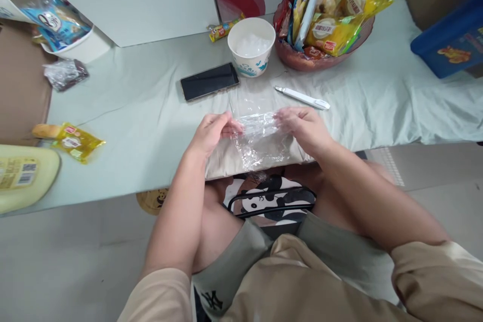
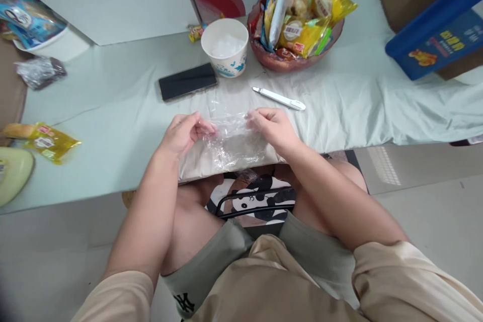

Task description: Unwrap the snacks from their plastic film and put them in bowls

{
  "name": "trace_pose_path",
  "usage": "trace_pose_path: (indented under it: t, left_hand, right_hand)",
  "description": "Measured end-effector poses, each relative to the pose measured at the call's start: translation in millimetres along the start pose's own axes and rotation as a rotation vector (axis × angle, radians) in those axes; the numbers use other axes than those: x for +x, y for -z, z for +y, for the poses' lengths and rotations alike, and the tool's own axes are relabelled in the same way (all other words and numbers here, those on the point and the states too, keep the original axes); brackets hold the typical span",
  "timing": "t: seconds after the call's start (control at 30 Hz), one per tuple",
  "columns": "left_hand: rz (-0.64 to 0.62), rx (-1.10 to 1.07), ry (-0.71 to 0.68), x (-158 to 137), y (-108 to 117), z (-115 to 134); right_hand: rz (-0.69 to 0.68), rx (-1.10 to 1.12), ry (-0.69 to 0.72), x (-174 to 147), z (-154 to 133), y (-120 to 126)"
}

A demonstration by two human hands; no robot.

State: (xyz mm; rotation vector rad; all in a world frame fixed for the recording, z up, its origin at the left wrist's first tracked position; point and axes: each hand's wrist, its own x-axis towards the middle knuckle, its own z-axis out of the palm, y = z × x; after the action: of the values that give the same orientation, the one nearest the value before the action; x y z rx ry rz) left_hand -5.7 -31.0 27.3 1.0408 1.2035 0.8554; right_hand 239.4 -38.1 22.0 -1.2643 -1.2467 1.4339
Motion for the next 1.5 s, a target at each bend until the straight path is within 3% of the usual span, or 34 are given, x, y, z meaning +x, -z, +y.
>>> trace_pose_path:
  t: [0.2, 0.4, 0.6, 0.77, 0.87, 1.07, 1.33, 1.5]
  left_hand:
    - [0.078, -0.013, -0.181, 3, -1, -1]
    - [0.083, -0.13, -0.154, 1, 1, 4]
    - [-0.04, -0.296, -0.159, 0, 2, 5]
    - [-0.234, -0.205, 0.003, -3, -8, 1]
    - [-0.16, -0.172, 0.013, -2, -11, -2]
    - [-0.042, -0.062, 0.0, 0, -8, -3]
    - [-0.047, -0.285, -0.036, -7, 0, 12]
    - [-0.117, -0.274, -0.071, -3, 0, 11]
  right_hand:
    - [-0.004, -0.014, 0.081, -2, 2, -2]
    - [0.035, -0.072, 0.149, 1, 6, -2]
    - [-0.13, -0.126, 0.127, -1, -2, -3]
    - [-0.069, 0.034, 0.114, -3, -1, -7]
    - [-0.098, 0.094, 0.052, -3, 1, -9]
    - [-0.143, -0.016, -0.016, -3, 1, -7]
    - [-0.193, 0.281, 0.021, -5, -10, -4]
    - [-0.158, 0.292, 0.001, 0, -7, -1]
